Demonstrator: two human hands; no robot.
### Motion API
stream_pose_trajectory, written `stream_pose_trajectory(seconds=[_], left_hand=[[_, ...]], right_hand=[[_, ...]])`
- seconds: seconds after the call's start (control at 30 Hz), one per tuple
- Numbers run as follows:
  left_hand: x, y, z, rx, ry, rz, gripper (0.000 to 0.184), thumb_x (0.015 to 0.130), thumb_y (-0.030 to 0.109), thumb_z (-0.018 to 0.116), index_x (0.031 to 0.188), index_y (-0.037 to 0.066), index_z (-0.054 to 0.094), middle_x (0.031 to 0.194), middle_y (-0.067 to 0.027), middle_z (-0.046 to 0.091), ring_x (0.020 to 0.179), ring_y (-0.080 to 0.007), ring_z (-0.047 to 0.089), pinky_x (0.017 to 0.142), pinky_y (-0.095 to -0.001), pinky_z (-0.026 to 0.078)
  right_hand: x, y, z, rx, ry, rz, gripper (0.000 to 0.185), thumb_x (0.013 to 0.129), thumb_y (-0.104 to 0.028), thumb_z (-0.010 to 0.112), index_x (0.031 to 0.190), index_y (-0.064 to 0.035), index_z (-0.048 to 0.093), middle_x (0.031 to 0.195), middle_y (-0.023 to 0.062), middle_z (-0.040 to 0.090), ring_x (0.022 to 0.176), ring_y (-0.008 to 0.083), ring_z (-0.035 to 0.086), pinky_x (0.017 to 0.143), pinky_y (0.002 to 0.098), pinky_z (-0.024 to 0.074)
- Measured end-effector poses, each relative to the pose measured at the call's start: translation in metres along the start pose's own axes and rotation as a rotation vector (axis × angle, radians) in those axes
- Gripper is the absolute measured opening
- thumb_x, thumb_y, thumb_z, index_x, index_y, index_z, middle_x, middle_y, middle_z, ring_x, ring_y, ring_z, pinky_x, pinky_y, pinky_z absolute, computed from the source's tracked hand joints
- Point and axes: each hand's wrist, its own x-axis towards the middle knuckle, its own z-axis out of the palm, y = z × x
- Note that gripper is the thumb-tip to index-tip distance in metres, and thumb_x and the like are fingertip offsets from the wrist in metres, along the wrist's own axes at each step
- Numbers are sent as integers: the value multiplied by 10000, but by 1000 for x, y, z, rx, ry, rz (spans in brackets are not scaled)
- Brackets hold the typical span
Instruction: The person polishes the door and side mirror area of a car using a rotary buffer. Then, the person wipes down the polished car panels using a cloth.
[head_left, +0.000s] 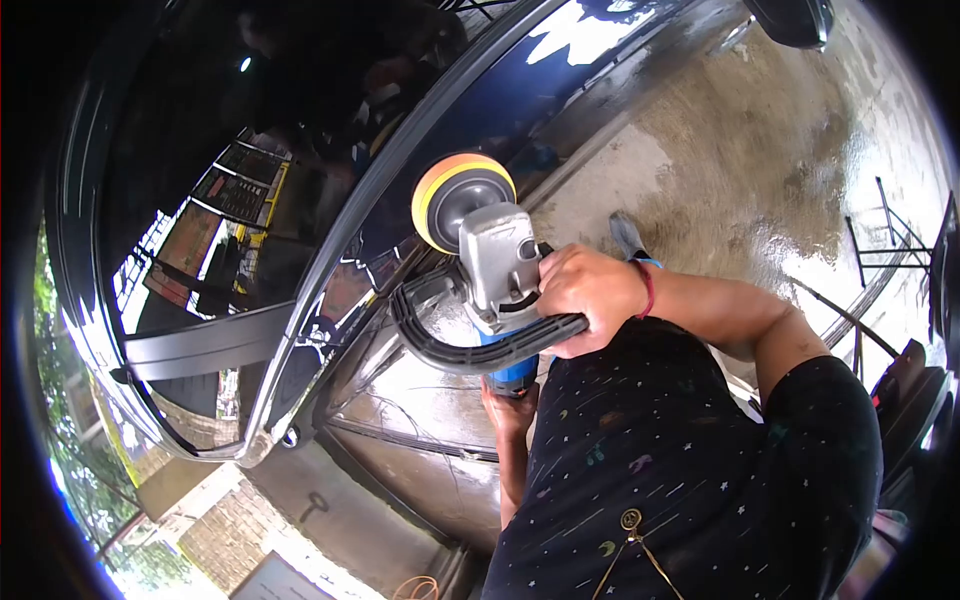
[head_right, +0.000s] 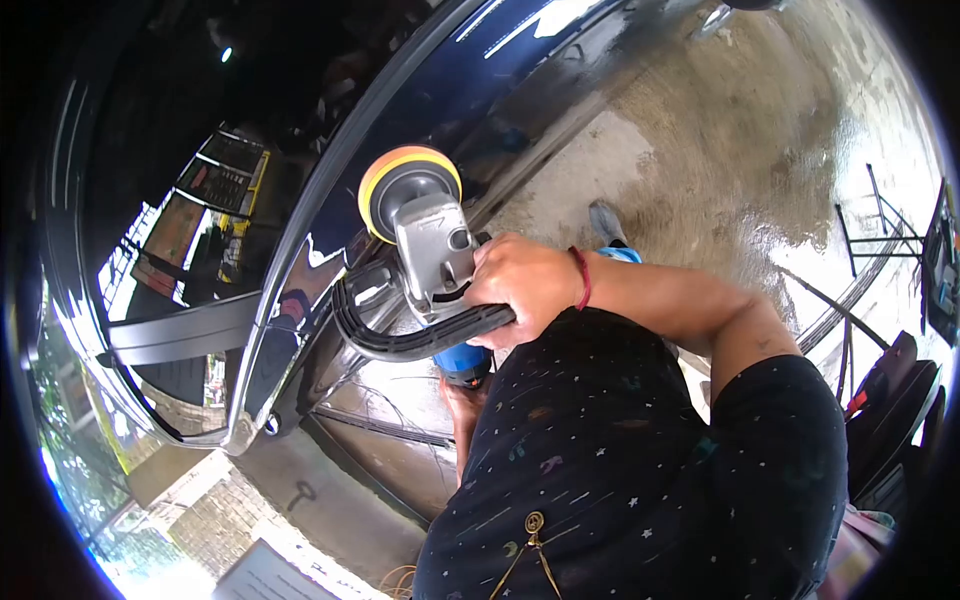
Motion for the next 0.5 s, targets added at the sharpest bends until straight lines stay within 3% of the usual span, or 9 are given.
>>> stream_pose_trajectory(seconds=[0.23,0.5], left_hand=[[35,69,8,48,41,111,716,631,164,806,1272,-30,552,1154,-271,609,1079,-508,590,948,-535,492],[69,131,20,218,-4,147,817,647,229,835,1340,-62,516,1324,-366,549,1165,-532,579,1015,-543,484]], right_hand=[[-28,2,-66,53,153,-17,288,761,-213,804,625,-90,582,599,80,583,566,322,573,593,410,432],[-61,14,-136,57,243,-42,226,817,-205,795,676,-101,653,608,25,610,546,269,569,573,390,412]])
